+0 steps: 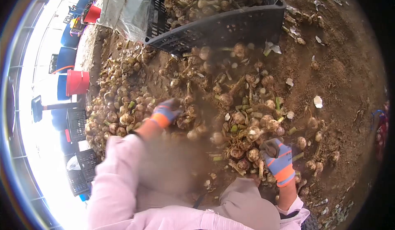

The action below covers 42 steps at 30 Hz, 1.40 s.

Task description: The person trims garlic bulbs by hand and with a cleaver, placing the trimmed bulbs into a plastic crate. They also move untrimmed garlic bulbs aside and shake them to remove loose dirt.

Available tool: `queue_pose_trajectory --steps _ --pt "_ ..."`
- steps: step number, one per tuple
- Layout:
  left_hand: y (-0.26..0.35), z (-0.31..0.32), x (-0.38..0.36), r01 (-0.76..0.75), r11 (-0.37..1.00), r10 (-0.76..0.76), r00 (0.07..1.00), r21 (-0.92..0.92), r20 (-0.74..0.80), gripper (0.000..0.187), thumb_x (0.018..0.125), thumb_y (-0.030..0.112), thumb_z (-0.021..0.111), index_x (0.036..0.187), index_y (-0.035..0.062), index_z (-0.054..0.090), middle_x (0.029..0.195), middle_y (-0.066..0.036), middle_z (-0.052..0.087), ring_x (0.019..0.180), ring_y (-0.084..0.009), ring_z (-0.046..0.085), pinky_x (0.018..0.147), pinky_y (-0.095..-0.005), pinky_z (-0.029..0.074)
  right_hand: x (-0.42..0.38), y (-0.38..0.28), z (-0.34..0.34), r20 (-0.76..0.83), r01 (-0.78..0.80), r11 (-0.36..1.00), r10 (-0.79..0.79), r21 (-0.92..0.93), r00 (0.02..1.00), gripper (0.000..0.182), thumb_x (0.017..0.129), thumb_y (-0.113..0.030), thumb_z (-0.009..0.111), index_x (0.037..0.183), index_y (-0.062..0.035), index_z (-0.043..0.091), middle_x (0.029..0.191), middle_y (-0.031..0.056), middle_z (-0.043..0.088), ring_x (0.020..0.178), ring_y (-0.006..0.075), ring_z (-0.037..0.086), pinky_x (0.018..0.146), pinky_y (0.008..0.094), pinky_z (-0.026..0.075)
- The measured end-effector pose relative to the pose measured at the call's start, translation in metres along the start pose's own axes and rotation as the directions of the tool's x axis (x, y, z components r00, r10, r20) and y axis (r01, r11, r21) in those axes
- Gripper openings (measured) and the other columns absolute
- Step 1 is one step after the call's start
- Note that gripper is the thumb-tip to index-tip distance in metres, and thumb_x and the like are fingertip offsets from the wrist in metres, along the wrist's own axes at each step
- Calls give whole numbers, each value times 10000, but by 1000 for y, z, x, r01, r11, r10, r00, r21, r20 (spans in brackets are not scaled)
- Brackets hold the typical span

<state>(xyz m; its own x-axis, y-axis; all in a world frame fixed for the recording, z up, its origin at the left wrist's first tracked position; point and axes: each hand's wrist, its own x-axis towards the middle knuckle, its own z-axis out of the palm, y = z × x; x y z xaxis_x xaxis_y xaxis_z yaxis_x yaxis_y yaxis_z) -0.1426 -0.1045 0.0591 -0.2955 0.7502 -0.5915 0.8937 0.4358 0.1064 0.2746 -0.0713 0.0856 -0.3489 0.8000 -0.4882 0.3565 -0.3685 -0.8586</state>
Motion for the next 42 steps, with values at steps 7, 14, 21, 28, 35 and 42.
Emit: queue_pose_trajectory --steps 7,14,21,28,35,42 --pt "37 95 3 64 998 -68 981 -24 -184 955 691 502 684 1353 -43 262 1261 -258 461 1146 -374 489 935 -405 423 -15 19 -10 -84 46 996 -52 -76 995 215 698 29 624 911 0 619 792 102 661 749 135 625 671 258 477" --pt "88 69 -31 -580 363 17 787 -729 -617 721 712 10 708 1338 71 355 1007 -48 602 837 -159 589 756 -261 486 3 15 -8 -47 307 929 -323 -206 945 148 715 4 622 861 -16 625 795 130 640 738 191 631 672 302 485" --pt "121 70 -76 -58 -173 457 879 -983 -132 692 724 -31 712 1326 48 380 1226 -98 543 1102 -187 529 952 -327 434 -8 -61 -2 222 499 584 -482 -640 848 334 563 -218 667 852 -72 585 755 125 576 704 343 570 627 405 472" --pt "156 63 -96 -5 -169 476 875 -986 -86 662 686 47 742 1271 35 432 1149 -89 568 1012 -164 553 904 -317 454 -17 -79 2 411 519 501 -318 -692 854 350 590 -279 705 860 -95 580 824 110 585 809 290 584 695 407 459" --pt "171 60 -107 -257 123 457 872 -958 -176 644 648 125 771 1215 22 484 1072 -80 593 923 -141 577 855 -307 475 -22 -73 -5 408 464 518 -227 -718 884 359 617 -310 706 889 -109 586 855 93 584 835 274 587 733 371 468" --pt "181 21 -129 -526 224 522 776 -820 -355 674 534 193 842 1112 27 538 989 -66 596 894 -136 576 816 -274 467 16 5 -68 -290 -142 832 -24 -536 957 168 762 -99 613 916 -32 600 861 117 670 786 246 660 699 311 517"
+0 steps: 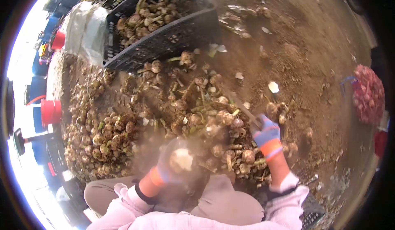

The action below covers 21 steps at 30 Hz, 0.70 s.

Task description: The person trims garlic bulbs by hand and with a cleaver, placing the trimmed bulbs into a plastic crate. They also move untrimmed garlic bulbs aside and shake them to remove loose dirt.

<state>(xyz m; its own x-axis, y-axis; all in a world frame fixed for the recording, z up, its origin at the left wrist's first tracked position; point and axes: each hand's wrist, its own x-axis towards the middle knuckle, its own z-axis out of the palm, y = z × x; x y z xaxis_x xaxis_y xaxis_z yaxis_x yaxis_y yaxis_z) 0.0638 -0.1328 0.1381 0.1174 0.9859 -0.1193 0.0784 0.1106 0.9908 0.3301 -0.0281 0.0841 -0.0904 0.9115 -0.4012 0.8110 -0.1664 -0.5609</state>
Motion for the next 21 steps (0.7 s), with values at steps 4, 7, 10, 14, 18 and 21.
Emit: queue_pose_trajectory --steps 4,7,10,14,18,21 --pt "-16 11 26 -218 960 229 973 176 -42 873 538 300 866 1258 42 445 1199 -167 491 1075 -277 524 885 -376 451 -35 -33 25 291 -245 260 -157 934 944 321 730 6 685 1037 -22 596 942 44 649 864 117 600 772 265 488" --pt "10 20 33 127 709 -63 991 693 -117 888 595 408 814 1328 111 409 1215 -211 477 1104 -353 506 930 -420 434 -45 -71 21 349 -198 491 -238 848 906 296 717 28 672 997 -15 586 874 40 628 804 131 594 674 251 473" --pt "-6 19 25 226 950 -225 974 216 -32 895 579 380 829 1318 95 413 1200 -187 490 1067 -344 529 916 -403 445 -50 -75 34 266 -166 438 -175 883 948 279 721 3 695 985 -18 606 916 36 635 871 137 591 745 272 488" --pt "-10 7 24 -216 835 120 969 505 216 673 666 103 720 1280 80 445 1156 -156 518 1016 -330 552 849 -385 479 -44 -56 13 260 -30 573 -324 819 910 323 711 7 702 1023 -9 620 909 44 656 825 96 579 744 255 482" --pt "-1 5 17 -388 515 -120 850 765 512 476 743 64 558 1214 102 499 1118 -158 522 906 -303 568 740 -379 497 -34 -54 -27 307 228 921 -327 315 894 313 660 -7 618 971 -40 617 832 161 657 749 227 653 671 303 507" --pt "-14 17 15 -203 771 -157 857 603 490 373 810 138 531 1177 77 509 1102 -154 548 958 -292 570 787 -359 489 -31 -68 -22 452 490 870 -459 54 765 269 681 -162 600 939 -88 590 843 159 647 795 349 618 682 397 499"
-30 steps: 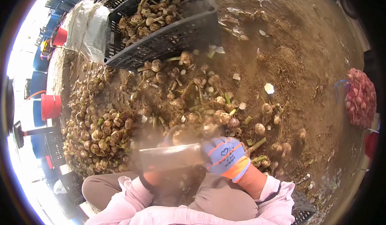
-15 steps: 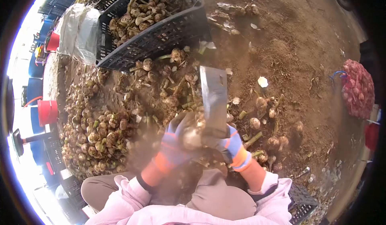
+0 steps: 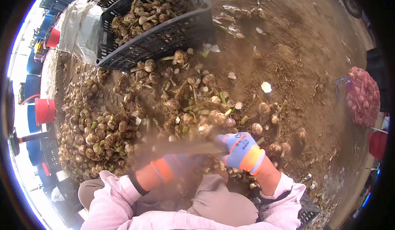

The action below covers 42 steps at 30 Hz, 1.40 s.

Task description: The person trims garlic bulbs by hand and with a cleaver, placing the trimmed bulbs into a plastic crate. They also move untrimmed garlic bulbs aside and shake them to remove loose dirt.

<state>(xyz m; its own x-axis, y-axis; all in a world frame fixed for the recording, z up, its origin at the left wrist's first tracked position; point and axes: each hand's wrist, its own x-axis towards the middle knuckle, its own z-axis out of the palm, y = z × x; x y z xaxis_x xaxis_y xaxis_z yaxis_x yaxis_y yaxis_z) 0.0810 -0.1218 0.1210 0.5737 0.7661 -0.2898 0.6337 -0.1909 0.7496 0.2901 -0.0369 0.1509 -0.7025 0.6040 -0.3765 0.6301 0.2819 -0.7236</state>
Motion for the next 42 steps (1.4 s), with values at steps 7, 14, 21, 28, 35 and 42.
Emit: queue_pose_trajectory --steps 7,14,21,28,35,42 --pt "22 -27 -1 -27 994 11 989 106 148 307 877 103 454 1174 71 522 1134 -102 562 1034 -226 554 855 -297 455 16 5 14 69 -49 997 53 -60 996 255 654 -114 622 902 -63 593 794 152 635 758 347 612 656 388 482" --pt "-47 -122 -155 335 512 -759 608 791 234 147 726 132 609 857 117 672 855 -105 662 776 -271 651 607 -346 519 -40 97 55 28 -382 754 436 534 900 276 717 -108 698 941 23 604 804 128 661 741 108 608 676 262 482" --pt "-81 -115 -165 573 523 -810 566 631 157 429 792 162 557 1210 76 522 1143 -132 590 1014 -260 602 803 -361 509 12 41 44 -68 -267 790 362 552 930 206 770 -59 651 951 22 595 798 102 663 748 101 602 663 246 477" --pt "-180 -22 -97 173 750 -407 881 638 239 506 794 84 528 1287 95 416 1345 -170 389 1104 -369 524 886 -415 476 3 27 66 -130 -180 840 283 512 950 220 753 -32 647 964 13 603 825 102 664 773 111 621 688 243 486" --pt "-115 -39 -74 188 419 -555 827 -888 -87 814 637 22 809 1313 -2 357 1139 -88 589 1027 -156 567 906 -347 466 13 -2 52 -143 -39 723 189 690 972 212 731 -40 649 939 -21 614 847 83 663 742 100 599 665 244 475" --pt "-81 22 -33 -172 130 -369 906 -977 -208 538 872 139 559 1346 24 330 1228 -144 527 1160 -259 499 979 -428 429 19 -30 28 -93 71 991 -81 -114 992 374 667 -280 658 964 -64 587 869 148 606 832 326 595 711 417 479"
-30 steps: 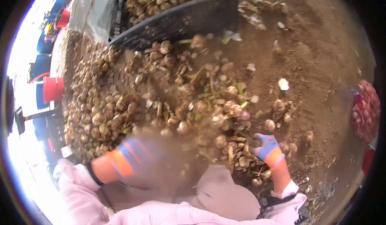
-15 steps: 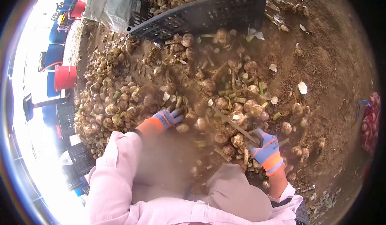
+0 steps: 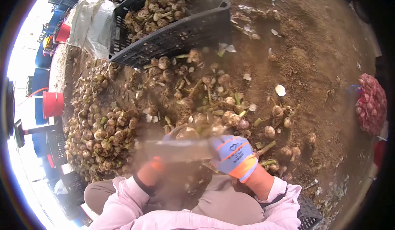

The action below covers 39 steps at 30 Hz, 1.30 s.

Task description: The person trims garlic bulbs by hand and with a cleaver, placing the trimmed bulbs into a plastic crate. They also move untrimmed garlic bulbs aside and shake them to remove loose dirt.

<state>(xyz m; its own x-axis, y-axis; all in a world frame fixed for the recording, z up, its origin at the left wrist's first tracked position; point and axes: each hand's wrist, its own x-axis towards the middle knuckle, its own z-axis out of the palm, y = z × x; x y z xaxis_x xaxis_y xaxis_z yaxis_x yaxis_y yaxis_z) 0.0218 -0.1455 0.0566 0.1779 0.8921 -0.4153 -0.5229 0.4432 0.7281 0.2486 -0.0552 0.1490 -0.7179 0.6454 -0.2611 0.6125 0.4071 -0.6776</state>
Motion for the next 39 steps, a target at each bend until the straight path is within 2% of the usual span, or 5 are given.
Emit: queue_pose_trajectory --steps 7,25,29,35,39 --pt "29 53 6 -259 139 408 894 956 183 417 854 175 579 1229 30 469 1111 -128 577 990 -215 588 851 -320 484 -14 -1 4 34 24 990 -20 -137 999 359 678 -331 650 923 -88 554 868 116 590 836 290 587 710 397 465" --pt "43 89 -16 -238 816 298 954 527 -31 735 541 133 810 1190 -1 492 1008 -105 600 947 -173 594 838 -279 459 -40 86 34 -427 -281 841 489 463 761 293 679 -30 702 956 -52 609 815 107 632 755 257 622 690 317 497" --pt "49 94 10 -303 84 431 870 949 239 853 567 374 824 1254 33 450 1170 -192 526 1017 -304 568 867 -404 454 -9 15 7 145 -161 21 337 987 930 323 737 -16 677 1047 -18 583 958 17 632 838 99 576 717 264 485" --pt "39 78 3 -205 557 225 970 805 92 746 630 331 788 1263 108 463 1110 -163 539 986 -328 567 819 -397 470 -5 9 31 -272 140 442 251 886 929 325 743 -20 685 1053 -5 587 914 16 633 836 75 560 717 247 476" --pt "43 80 -4 -397 -73 137 905 915 404 555 679 160 684 1199 89 503 1088 -147 558 971 -322 584 757 -400 493 -22 38 -9 -101 -89 833 171 546 980 200 738 -122 708 900 -27 637 802 117 658 687 166 634 637 281 496"
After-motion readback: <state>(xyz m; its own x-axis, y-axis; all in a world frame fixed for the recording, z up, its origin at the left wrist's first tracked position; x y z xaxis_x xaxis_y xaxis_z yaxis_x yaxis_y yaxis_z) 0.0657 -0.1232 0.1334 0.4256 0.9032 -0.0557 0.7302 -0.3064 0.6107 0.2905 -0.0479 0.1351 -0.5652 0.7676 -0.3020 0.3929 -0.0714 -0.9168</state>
